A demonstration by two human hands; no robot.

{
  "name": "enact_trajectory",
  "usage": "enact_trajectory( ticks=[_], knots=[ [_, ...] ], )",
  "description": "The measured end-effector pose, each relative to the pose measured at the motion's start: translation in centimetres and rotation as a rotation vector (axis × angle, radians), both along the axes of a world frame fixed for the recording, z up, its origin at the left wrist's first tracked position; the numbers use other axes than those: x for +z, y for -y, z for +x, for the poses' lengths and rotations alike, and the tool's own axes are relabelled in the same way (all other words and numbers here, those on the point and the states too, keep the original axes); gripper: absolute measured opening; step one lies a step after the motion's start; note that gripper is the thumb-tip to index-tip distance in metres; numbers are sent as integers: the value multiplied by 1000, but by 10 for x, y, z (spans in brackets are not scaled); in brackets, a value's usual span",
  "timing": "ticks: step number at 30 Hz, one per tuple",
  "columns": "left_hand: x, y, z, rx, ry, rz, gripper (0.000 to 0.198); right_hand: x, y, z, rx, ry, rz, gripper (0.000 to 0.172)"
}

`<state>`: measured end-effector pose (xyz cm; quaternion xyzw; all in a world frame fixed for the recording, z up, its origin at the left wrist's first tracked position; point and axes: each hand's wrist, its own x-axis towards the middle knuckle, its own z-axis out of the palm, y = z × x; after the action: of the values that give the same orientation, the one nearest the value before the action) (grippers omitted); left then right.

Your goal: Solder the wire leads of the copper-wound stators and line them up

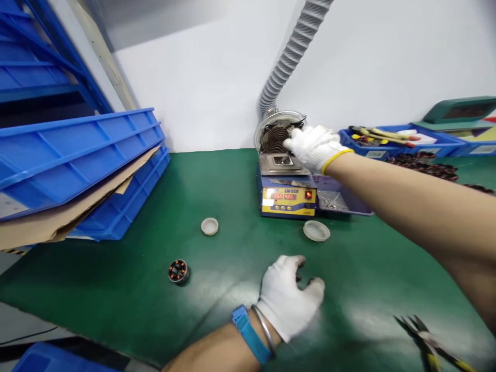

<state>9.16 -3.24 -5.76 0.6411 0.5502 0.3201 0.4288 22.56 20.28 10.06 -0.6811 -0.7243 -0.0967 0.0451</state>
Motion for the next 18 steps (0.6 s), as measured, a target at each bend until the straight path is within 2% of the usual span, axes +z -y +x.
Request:
enact_trajectory(
  ticks=[2,5,8,13,15,18],
  knots=[
    [2,0,0,-8,5,-12,51,10,-6,7,-29,-37,-15,46],
    [3,0,0,-12,10,-15,53,21,-18,11,-90,-119,-33,67],
    [3,1,-1,-10,3,-7,54,16,-25,4,-93,-181,-36,78],
    [2,1,-1,-9,9,-1,53,-6,-22,-14,-65,-222,-72,72],
    [3,1,-1,-9,10,-1,52,-4,-18,-15,-64,-242,-62,70],
    [3,1,-1,-3,19,-7,52,8,-8,-4,-83,-286,-3,67]
  ],
)
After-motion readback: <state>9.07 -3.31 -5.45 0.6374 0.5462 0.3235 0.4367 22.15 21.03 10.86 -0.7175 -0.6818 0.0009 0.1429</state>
